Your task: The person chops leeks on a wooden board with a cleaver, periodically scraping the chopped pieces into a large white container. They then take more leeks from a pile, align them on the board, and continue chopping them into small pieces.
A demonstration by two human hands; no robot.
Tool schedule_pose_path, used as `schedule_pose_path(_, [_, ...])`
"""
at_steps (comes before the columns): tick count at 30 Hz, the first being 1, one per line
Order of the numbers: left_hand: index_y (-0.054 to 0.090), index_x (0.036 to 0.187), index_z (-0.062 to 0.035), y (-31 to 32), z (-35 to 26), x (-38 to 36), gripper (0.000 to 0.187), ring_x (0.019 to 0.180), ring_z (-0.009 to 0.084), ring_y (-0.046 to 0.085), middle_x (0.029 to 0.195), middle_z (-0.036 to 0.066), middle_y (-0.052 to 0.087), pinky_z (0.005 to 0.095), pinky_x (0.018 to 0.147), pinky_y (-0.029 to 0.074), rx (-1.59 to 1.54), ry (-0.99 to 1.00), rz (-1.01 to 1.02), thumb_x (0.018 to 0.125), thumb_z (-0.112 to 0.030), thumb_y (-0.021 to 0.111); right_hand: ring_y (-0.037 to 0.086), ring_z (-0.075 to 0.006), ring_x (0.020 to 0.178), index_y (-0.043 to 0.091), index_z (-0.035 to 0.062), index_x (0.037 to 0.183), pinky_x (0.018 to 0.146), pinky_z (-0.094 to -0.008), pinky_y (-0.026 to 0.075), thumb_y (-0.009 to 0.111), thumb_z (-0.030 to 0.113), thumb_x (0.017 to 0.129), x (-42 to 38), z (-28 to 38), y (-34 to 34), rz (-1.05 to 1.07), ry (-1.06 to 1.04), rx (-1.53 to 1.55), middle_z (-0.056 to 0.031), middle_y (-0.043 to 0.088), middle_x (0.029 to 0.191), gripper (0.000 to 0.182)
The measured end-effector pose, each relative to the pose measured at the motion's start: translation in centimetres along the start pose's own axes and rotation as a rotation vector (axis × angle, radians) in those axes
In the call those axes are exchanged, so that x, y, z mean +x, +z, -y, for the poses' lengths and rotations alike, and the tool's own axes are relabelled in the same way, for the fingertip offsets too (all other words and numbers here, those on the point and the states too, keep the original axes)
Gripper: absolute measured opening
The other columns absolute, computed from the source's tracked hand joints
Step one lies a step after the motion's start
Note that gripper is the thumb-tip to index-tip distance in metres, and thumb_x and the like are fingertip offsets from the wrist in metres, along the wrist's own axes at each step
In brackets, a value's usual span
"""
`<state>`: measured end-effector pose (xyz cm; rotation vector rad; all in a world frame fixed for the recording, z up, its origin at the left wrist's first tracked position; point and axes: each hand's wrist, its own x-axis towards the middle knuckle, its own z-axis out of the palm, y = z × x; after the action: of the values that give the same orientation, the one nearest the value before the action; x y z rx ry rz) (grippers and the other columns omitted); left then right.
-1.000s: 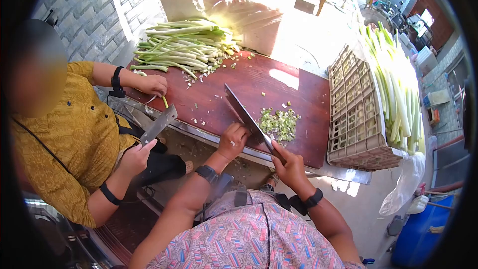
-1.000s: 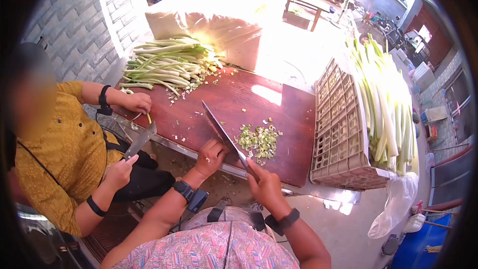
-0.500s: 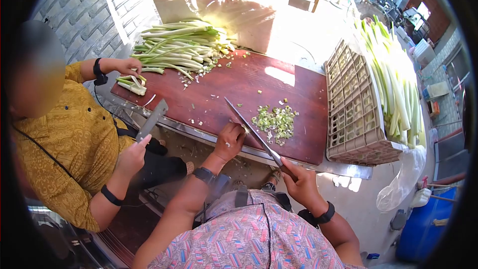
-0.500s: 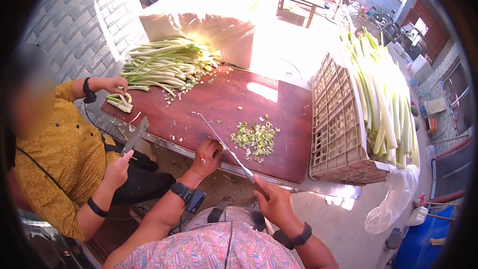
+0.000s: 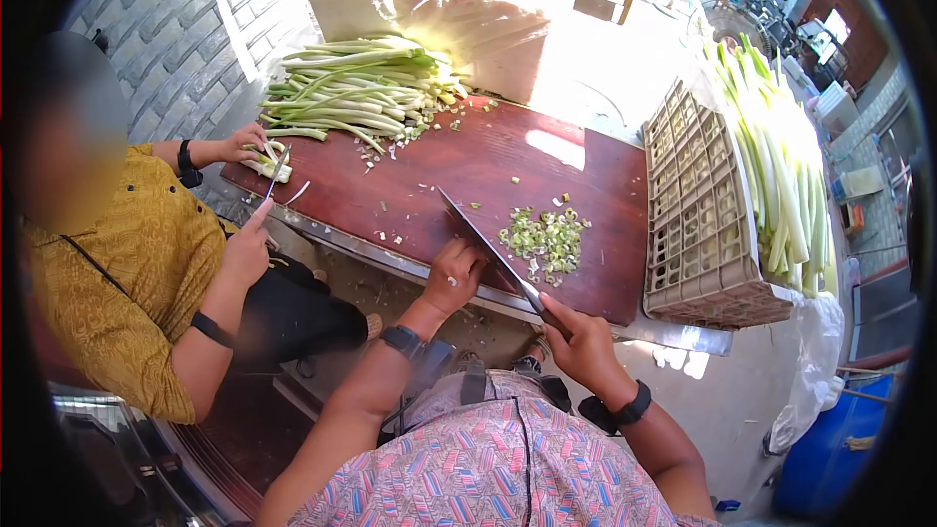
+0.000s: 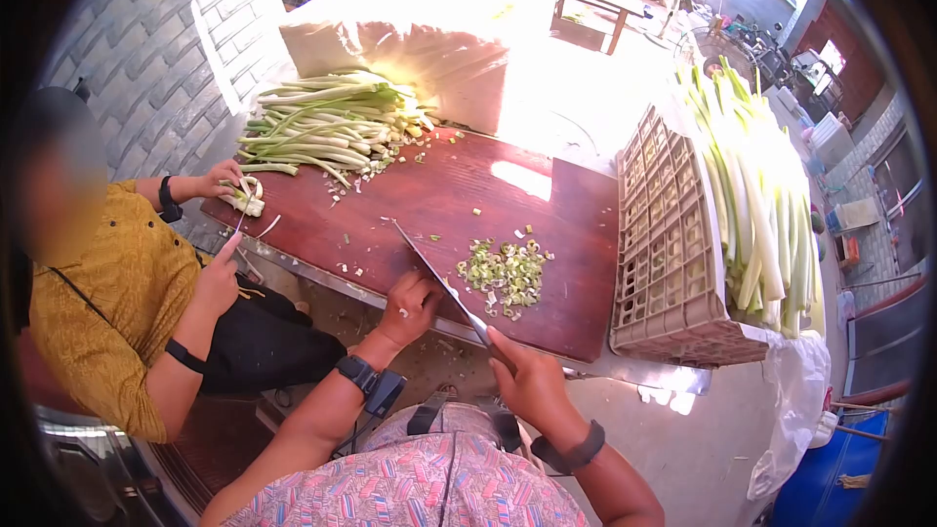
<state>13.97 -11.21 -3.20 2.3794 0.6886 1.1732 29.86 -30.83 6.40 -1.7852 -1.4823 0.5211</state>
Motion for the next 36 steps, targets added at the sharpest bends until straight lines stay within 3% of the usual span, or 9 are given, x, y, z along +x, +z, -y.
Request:
schedule_pose_path(1, [0.06,0.082,-0.0035,-0.1,-0.1,0.1,0.012,0.08,0.0346,0.059,0.081,0.013,0.058,0.0425,0.071,0.049,0.0,0.0,0.0,0.073,0.002,0.066,0.066,-0.0382,0.073,0.061,0.0166,0.13,0.066,-0.043,0.052,0.068,0.012,0.083,0.6,-0.1,0.5,0.0,0.0,0.0,-0.0191,0.068,0.084,0.047])
schedule_pose_path(3, [0.059,0.08,-0.0038,-0.1,-0.4,0.2,0.011,0.078,0.0351,0.057,0.08,0.014,0.057,0.0432,0.069,0.047,-0.009,-0.003,-0.008,0.074,0.003,0.066,0.07,-0.0349,0.081,0.062,0.0077,0.127,0.07,-0.0341,0.054,0.068,0.005,0.083,1.9,-0.3,1.4,0.012,0.008,-0.02,-0.022,0.069,0.092,0.045])
schedule_pose_path(6, [0.059,0.08,-0.0042,-0.2,-0.5,0.2,0.012,0.078,0.0345,0.057,0.08,0.013,0.057,0.0426,0.069,0.048,0.027,-0.005,0.022,0.074,0.003,0.065,0.071,-0.0347,0.081,0.062,0.0083,0.127,0.069,-0.0331,0.053,0.069,0.006,0.083,3.7,-0.8,3.0,-0.012,0.012,0.016,-0.0225,0.069,0.09,0.044])
schedule_pose_path(7, [0.059,0.08,-0.0042,-0.4,-0.6,0.3,0.012,0.078,0.0345,0.057,0.08,0.013,0.057,0.0426,0.069,0.048,0.03,-0.001,0.024,0.074,0.003,0.065,0.071,-0.0347,0.081,0.062,0.0083,0.127,0.069,-0.0331,0.053,0.069,0.006,0.083,3.8,-0.8,3.1,-0.015,0.01,0.02,-0.0225,0.069,0.09,0.044])
schedule_pose_path(9, [0.059,0.08,-0.0045,-0.6,-0.8,0.4,0.011,0.078,0.0335,0.058,0.081,0.012,0.058,0.0415,0.07,0.048,0.025,-0.033,0.034,0.074,0.003,0.065,0.066,-0.0392,0.076,0.064,0.0147,0.126,0.067,-0.0412,0.052,0.069,0.011,0.082,4.0,-1.0,3.1,-0.065,0.093,0.11,-0.0232,0.067,0.085,0.044])
schedule_pose_path(18, [0.061,0.081,-0.0041,-0.1,-0.2,-0.2,0.013,0.079,0.0328,0.06,0.083,0.011,0.061,0.0407,0.069,0.049,-0.01,-0.042,-0.01,0.073,0.002,0.069,0.07,-0.0338,0.079,0.064,0.0127,0.126,0.068,-0.0369,0.053,0.069,0.008,0.082,-0.7,0.0,-0.7,-0.122,-0.011,0.131,-0.0214,0.069,0.091,0.044])
schedule_pose_path(24, [0.062,0.082,-0.0043,-0.1,-0.1,-0.2,0.013,0.08,0.0327,0.061,0.084,0.011,0.061,0.0406,0.068,0.05,0.0,-0.025,-0.026,0.072,0.002,0.069,0.071,-0.0308,0.081,0.064,0.0129,0.126,0.072,-0.034,0.054,0.069,0.007,0.082,-2.1,0.2,-1.2,-0.026,0.082,0.149,-0.0195,0.071,0.093,0.045])
schedule_pose_path(31, [0.062,0.083,-0.0035,-0.5,-0.1,-0.1,0.012,0.081,0.0333,0.06,0.085,0.012,0.061,0.0412,0.071,0.05,0.013,-0.023,0.005,0.073,0.002,0.068,0.072,-0.0304,0.083,0.063,0.0126,0.127,0.073,-0.033,0.054,0.068,0.007,0.083,-1.3,0.6,-1.5,0.015,0.148,0.175,-0.0196,0.071,0.094,0.045])
schedule_pose_path(36, [0.06,0.08,-0.0035,-0.4,0.2,-0.1,0.011,0.082,0.0333,0.059,0.085,0.012,0.059,0.0412,0.073,0.05,0.017,-0.004,0.021,0.073,0.002,0.066,0.07,-0.034,0.08,0.063,0.0122,0.126,0.07,-0.0361,0.054,0.068,0.008,0.083,0.4,0.3,-0.8,-0.01,0.056,0.163,-0.0207,0.07,0.091,0.044])
